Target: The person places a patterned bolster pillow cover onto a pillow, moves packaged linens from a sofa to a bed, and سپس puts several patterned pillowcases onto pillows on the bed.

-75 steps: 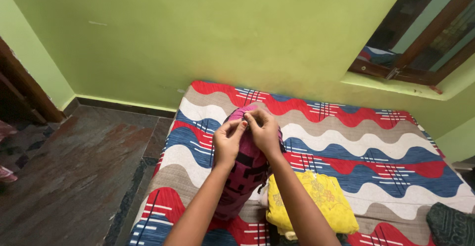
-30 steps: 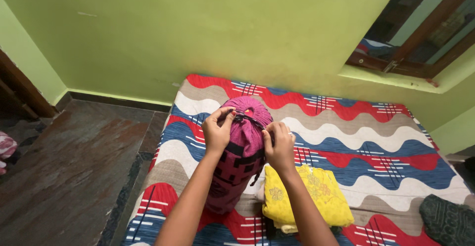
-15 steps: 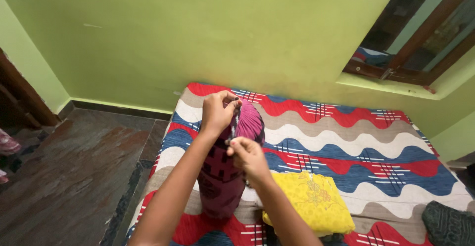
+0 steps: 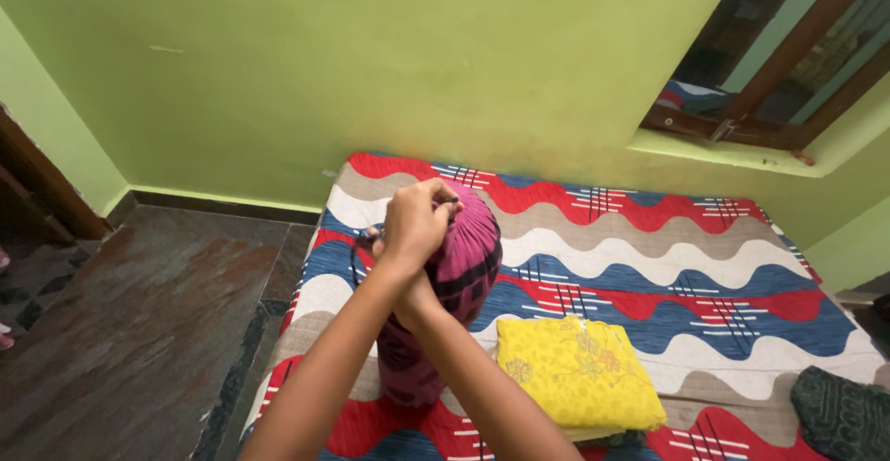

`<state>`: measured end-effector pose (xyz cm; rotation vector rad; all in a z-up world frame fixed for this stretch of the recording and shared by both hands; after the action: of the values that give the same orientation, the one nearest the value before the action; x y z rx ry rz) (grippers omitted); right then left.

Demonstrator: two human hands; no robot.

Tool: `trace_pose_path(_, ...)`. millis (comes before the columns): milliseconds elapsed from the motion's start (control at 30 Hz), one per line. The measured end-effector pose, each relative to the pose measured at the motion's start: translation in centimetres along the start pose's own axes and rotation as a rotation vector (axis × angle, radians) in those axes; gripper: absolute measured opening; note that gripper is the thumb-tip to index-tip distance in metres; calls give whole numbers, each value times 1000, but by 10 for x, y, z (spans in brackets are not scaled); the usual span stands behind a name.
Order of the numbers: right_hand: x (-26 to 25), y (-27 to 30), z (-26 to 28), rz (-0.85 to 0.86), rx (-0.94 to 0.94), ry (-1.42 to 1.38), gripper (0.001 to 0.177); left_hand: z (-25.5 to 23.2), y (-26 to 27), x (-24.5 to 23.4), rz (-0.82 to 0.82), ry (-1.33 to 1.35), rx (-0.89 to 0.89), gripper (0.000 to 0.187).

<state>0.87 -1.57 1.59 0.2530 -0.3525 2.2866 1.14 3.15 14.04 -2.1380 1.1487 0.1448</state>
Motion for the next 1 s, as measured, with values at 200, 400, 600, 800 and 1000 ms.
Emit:
trace_pose_path(200,-46,42,75,-137,259,608,21,27,-3,5,27,165,-98,13)
trace_pose_path(400,-90,41,162,-341,-191,1107,17,32,-3,14,84,328,-123,17)
trace_pose_path(600,-80,28,124,-253,-118,638,16,29,-3,9,49,304,-69,16)
trace_pose_path(800,-62,19,107,-285,-369,578,9,19,6,5,63,434,-105,10)
trace_pose_path(1000,-59,22,135,-359,-387,1130,31,0,21,-5,-8,312,-19,8)
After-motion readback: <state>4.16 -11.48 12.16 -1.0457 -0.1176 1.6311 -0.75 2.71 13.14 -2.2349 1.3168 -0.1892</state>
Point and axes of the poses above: each hand's wrist, its own y-axis away from the middle knuckle, its own x-axis out of the palm, z = x × y, the point moved 3 cm from there along -y, towards the middle knuckle, and after that the axes turned 1 degree about -x, right-handed, at the moved point
